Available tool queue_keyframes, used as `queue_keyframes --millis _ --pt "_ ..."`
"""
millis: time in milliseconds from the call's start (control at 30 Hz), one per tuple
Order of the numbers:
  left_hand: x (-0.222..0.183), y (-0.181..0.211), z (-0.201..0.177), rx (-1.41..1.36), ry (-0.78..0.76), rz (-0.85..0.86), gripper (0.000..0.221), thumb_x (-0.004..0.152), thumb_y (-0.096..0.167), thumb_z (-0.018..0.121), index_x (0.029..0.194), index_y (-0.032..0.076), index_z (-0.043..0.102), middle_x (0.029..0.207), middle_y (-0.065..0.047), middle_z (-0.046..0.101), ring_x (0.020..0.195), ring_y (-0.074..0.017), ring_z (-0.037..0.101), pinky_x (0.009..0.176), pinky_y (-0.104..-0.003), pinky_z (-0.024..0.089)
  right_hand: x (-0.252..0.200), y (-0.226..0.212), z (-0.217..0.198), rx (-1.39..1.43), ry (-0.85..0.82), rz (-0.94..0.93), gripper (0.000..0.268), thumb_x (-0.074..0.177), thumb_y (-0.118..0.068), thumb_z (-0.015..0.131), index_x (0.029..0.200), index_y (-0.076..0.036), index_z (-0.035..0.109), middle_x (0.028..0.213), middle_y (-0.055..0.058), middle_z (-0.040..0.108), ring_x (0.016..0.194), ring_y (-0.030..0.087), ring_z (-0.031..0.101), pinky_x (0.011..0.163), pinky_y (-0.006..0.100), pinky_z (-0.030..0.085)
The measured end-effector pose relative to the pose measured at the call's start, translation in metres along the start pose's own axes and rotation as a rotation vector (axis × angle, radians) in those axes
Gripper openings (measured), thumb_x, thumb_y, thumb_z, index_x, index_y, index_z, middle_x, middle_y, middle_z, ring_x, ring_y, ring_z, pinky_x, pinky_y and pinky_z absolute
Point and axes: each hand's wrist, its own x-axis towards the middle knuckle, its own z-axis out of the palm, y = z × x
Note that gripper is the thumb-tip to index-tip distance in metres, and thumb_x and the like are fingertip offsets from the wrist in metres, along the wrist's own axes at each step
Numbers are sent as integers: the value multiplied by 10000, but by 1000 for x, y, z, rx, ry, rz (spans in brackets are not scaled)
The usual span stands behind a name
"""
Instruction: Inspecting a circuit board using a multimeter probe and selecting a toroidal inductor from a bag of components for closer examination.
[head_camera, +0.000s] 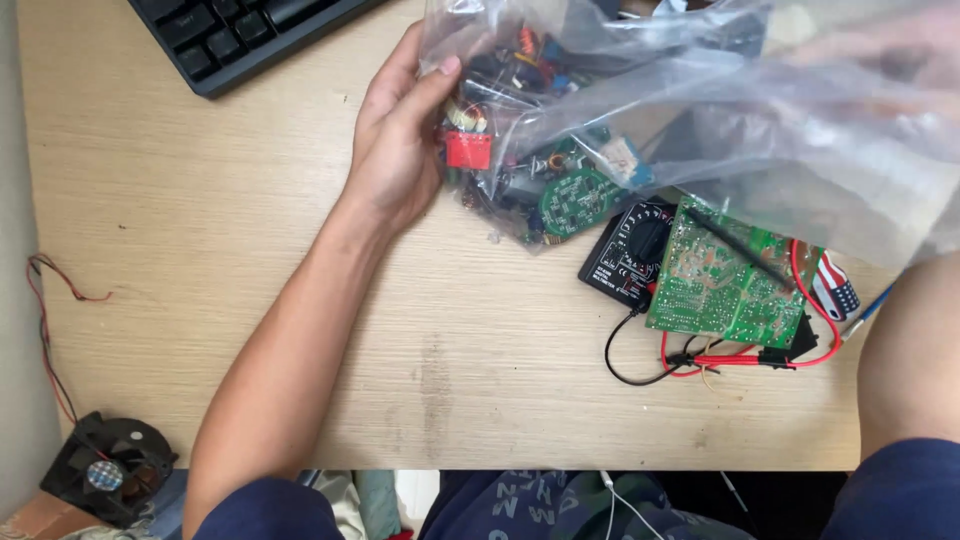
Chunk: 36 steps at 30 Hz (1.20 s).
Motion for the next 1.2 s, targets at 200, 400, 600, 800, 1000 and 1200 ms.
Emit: queue_keyframes --millis 200,400,600,800,1000,1200 --pt "1 3 6 -21 0 -34 441 1109 151 765 1528 58 663 1508 -176 740 1344 -306 712 1136 -456 621 84 -2 26 -3 53 -52 1103 693 -669 641 1571 -2 642 1599 157 706 1428 288 685 1223 430 477" --pt "0 11 12 19 10 -79 461 1126 170 702 1573 71 648 1569 -212 703 1378 -329 682 1142 -506 617 110 -107 55 180 124 -208 558 1102 -208 619 1618 -3 570 1738 151 598 1579 210 529 1307 368 439" --pt "-2 13 14 94 34 -38 580 1137 151 664 1695 90 518 1684 -195 639 1541 -360 622 1298 -583 549 101 -113 58 343 224 -27 431 928 -152 852 1343 -40 817 1373 47 848 1257 128 775 1096 255 635" --pt "-3 9 12 34 62 -6 570 1147 84 678 1701 49 548 1512 -101 734 1404 -217 677 1284 -381 546 127 -69 82 682 -64 -205 658 964 -3 770 1593 -2 577 1694 203 611 1456 361 730 1209 503 701" --pt "-3 8 8 -49 121 -65 615 1146 50 636 1748 65 513 1506 -133 726 1324 -265 695 1184 -451 614 161 -69 92 -237 141 -331 485 1144 -349 687 1494 -14 659 1344 178 719 721 183 856 766 353 706" --pt "-2 1 1 29 -2 8 452 1182 132 684 1624 89 597 1579 -111 704 1446 -267 646 1282 -470 560 173 -125 65 -315 -85 34 375 1121 -498 643 1250 -216 854 1101 -14 846 948 178 783 873 373 562"
